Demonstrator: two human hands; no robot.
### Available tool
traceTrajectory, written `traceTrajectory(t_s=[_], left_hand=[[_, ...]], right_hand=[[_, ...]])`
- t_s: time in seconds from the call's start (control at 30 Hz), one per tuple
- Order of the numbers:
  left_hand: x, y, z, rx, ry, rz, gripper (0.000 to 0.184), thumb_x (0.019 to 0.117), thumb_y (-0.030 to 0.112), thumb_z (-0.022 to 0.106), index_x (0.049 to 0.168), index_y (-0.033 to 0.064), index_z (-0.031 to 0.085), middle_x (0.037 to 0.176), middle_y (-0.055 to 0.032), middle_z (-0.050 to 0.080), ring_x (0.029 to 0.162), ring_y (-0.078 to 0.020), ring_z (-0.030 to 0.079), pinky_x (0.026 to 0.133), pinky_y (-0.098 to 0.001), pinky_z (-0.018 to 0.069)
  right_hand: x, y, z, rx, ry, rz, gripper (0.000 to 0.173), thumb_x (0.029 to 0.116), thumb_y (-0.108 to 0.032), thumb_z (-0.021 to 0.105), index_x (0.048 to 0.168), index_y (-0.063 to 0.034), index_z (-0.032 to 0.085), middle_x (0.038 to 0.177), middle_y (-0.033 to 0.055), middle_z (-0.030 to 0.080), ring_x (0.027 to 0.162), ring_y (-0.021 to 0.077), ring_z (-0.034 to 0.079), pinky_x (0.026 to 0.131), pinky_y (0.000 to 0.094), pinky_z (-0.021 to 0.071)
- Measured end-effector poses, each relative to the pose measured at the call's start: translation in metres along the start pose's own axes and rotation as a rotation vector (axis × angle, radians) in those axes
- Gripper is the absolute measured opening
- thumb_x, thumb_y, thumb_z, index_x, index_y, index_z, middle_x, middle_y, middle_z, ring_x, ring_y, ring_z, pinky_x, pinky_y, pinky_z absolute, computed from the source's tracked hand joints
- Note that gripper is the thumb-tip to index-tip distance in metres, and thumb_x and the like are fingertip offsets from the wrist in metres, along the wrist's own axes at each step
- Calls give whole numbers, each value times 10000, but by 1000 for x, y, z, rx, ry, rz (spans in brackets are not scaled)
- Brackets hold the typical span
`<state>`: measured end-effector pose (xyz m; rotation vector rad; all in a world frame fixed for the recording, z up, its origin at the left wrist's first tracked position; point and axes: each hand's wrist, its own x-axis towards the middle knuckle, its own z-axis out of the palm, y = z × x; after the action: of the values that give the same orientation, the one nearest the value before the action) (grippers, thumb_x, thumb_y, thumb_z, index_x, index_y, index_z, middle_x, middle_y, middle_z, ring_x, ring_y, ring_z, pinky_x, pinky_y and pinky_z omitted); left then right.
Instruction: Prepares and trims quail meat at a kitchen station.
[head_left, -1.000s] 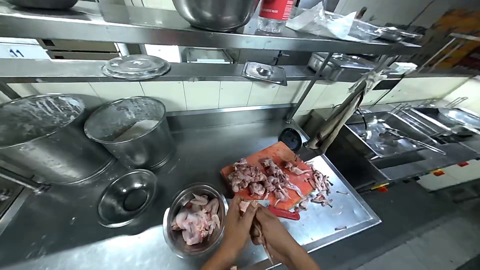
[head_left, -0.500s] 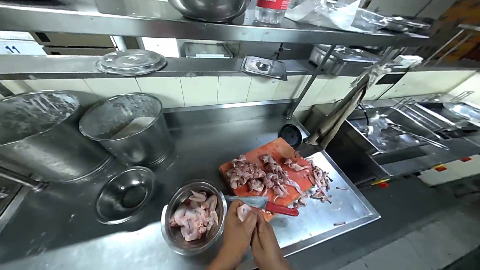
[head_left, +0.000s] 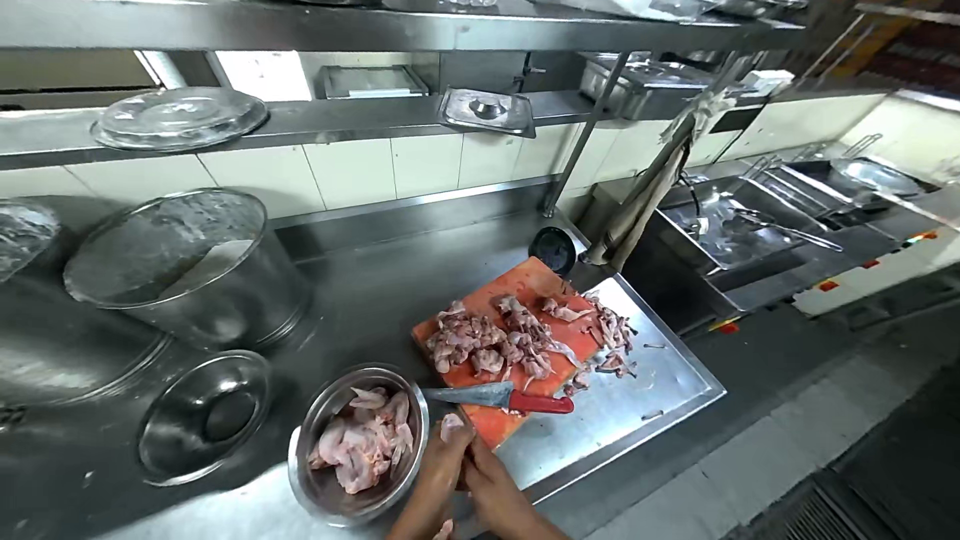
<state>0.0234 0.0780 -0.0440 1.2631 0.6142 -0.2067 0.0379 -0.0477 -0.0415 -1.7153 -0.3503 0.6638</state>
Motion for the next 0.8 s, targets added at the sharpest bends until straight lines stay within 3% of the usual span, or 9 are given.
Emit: traceTrajectory(t_s=[0.07, 0.13, 0.2, 0.27, 0.37, 0.53, 0.63, 0.73, 0.8], left_hand=[[11, -13, -2, 276, 81, 12, 430, 939, 315, 652, 1231, 1, 610, 982, -130, 696, 878, -218, 695, 805, -438, 593], [14, -12, -2, 656, 75, -64, 456, 947, 329, 646, 1283, 22, 607, 1078, -162, 710, 967, -278, 715, 883, -506, 587], [17, -6, 6, 942, 35, -145, 476, 964, 325, 628, 1335, 31, 591, 1208, -188, 688, 1120, -334, 680, 988, -557, 537], [23, -8, 18, 1156, 35, -220, 454, 970, 339, 588, 1329, 62, 611, 1254, -172, 684, 1176, -341, 663, 993, -580, 526], [38, -13, 33, 1351, 3, -325, 431, 970, 334, 560, 1293, 60, 637, 1292, -174, 667, 1195, -362, 648, 964, -607, 531], [51, -17, 56, 1466, 91, -414, 424, 940, 357, 584, 1251, 77, 651, 1245, -159, 691, 1140, -368, 673, 902, -612, 551], [47, -13, 69, 1488, 194, -449, 447, 933, 383, 588, 1256, 80, 644, 1220, -157, 701, 1115, -366, 683, 881, -608, 555], [46, -11, 83, 1495, 300, -473, 466, 935, 401, 584, 1273, 82, 620, 1199, -147, 708, 1086, -355, 696, 864, -586, 564], [49, -9, 92, 1497, 358, -488, 489, 926, 398, 599, 1294, 77, 601, 1184, -146, 714, 1071, -351, 704, 858, -572, 571]], right_hand=[[1, -7, -29, -346, -223, 84, 329, 1062, -220, 472, 1256, -4, 626, 1106, 168, 702, 1037, 268, 691, 951, 490, 545], [5, -6, -62, -561, -284, 107, 340, 1061, -272, 475, 1206, -41, 678, 1078, 172, 714, 1027, 309, 696, 942, 532, 539], [13, 1, -97, -744, -145, 95, 332, 1039, -275, 510, 1213, -63, 698, 1165, 162, 705, 1125, 309, 671, 1011, 510, 521], [25, 14, -126, -939, -3, 105, 370, 994, -251, 569, 1323, -119, 673, 1373, 155, 629, 1333, 342, 549, 1117, 539, 442], [39, 34, -149, -1150, 4, 120, 495, 922, -151, 628, 1409, -239, 610, 1466, 122, 560, 1392, 389, 473, 1059, 653, 414], [52, 49, -164, -1262, -121, -19, 556, 908, 15, 590, 1411, -220, 572, 1366, 168, 604, 1290, 423, 553, 950, 625, 500], [52, 37, -169, -1228, -237, -19, 480, 975, -68, 555, 1445, -161, 528, 1341, 212, 601, 1219, 432, 607, 909, 578, 557], [41, 15, -179, -1039, -350, 121, 519, 1003, -186, 490, 1516, -147, 426, 1353, 210, 597, 1071, 411, 687, 856, 581, 581], [31, 20, -186, -899, -375, 186, 523, 1051, -304, 455, 1543, -144, 378, 1242, 201, 660, 1050, 390, 701, 888, 572, 571]])
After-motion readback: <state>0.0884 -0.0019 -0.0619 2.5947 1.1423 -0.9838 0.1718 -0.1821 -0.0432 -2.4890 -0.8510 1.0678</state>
